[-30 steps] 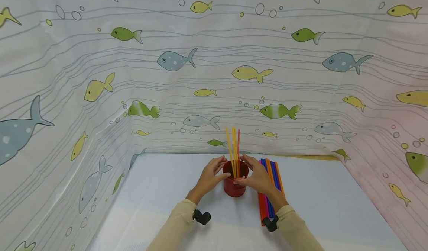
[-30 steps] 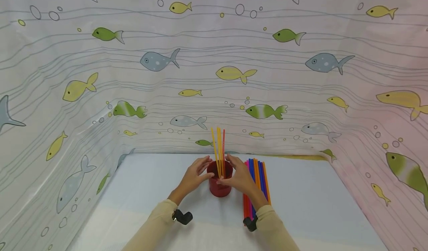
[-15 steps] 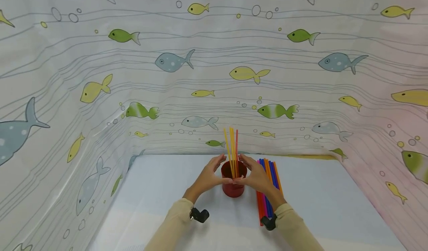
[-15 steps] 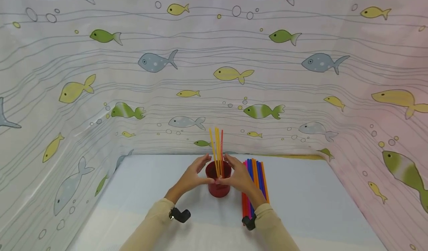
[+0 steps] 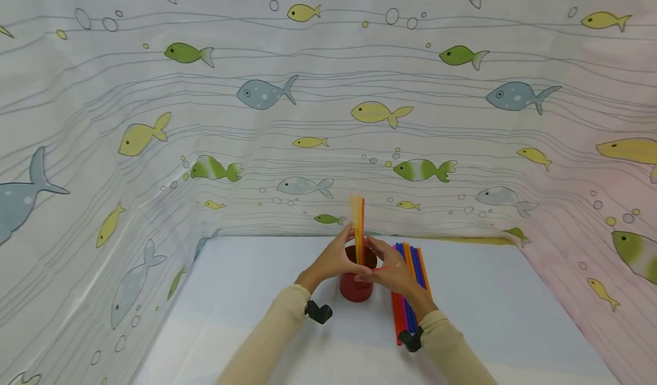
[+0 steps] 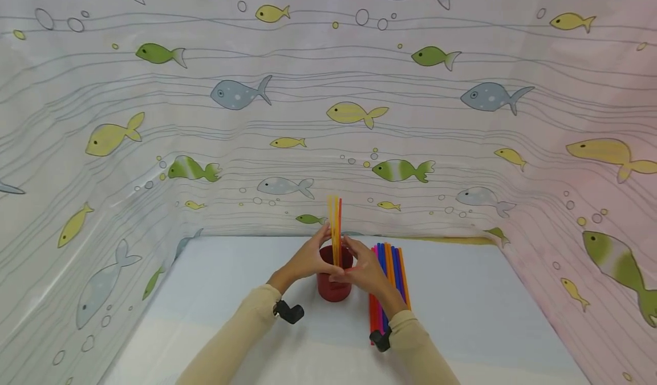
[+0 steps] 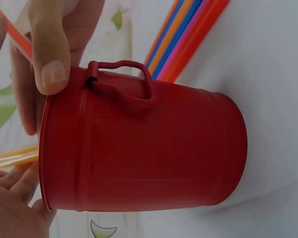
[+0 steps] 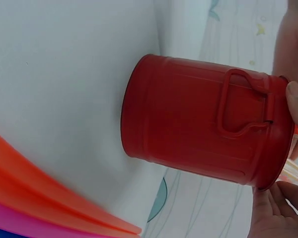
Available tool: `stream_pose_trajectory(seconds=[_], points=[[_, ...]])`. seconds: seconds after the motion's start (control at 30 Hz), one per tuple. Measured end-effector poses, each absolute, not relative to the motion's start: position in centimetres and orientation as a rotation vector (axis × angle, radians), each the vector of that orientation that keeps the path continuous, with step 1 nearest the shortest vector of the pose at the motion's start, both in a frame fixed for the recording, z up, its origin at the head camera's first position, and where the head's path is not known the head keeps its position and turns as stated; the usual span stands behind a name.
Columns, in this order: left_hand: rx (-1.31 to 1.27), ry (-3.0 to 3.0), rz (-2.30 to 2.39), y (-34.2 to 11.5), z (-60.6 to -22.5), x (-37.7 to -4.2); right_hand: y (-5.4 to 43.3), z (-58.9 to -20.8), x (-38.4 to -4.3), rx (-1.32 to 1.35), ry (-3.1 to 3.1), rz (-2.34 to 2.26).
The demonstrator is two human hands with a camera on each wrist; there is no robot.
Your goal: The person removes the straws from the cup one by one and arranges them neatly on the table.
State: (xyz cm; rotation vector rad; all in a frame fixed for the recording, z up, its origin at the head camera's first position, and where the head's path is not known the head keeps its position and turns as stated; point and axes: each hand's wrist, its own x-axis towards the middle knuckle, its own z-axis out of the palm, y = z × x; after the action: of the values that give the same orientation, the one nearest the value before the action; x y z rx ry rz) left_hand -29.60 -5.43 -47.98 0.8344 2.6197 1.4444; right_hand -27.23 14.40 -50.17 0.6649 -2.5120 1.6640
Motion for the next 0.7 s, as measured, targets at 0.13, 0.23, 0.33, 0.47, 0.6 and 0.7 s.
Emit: stream_pose_trajectory(seconds=[0.13, 0.23, 0.33, 0.47, 0.6, 0.7], points=[[0.891, 2.620, 1.396, -5.0, -48.0, -29.9, 14.4, -49.9, -27.3, 0.671, -2.542, 1.621], [0.894, 2.634, 1.403, -4.5, -47.9, -29.8, 14.4, -49.8, -27.3, 0.647, -2.561, 1.621], [0.873, 2.642, 1.404, -3.7, -47.7, -29.7, 14.4, -49.7, -27.3, 0.653, -2.559, 1.620], [0.810, 2.636, 1.458, -2.9, -47.4, -29.8, 14.4, -49.8, -27.3, 0.674, -2.555, 1.609], [0.788, 2.594, 1.599, -2.3, -47.4, -30.2, 14.3, -49.8, -27.1, 0.579, -2.619, 1.507], [0.790, 2.583, 1.652, -1.9, -47.5, -30.4, 14.2, -49.8, -27.0, 0.537, -2.646, 1.476]])
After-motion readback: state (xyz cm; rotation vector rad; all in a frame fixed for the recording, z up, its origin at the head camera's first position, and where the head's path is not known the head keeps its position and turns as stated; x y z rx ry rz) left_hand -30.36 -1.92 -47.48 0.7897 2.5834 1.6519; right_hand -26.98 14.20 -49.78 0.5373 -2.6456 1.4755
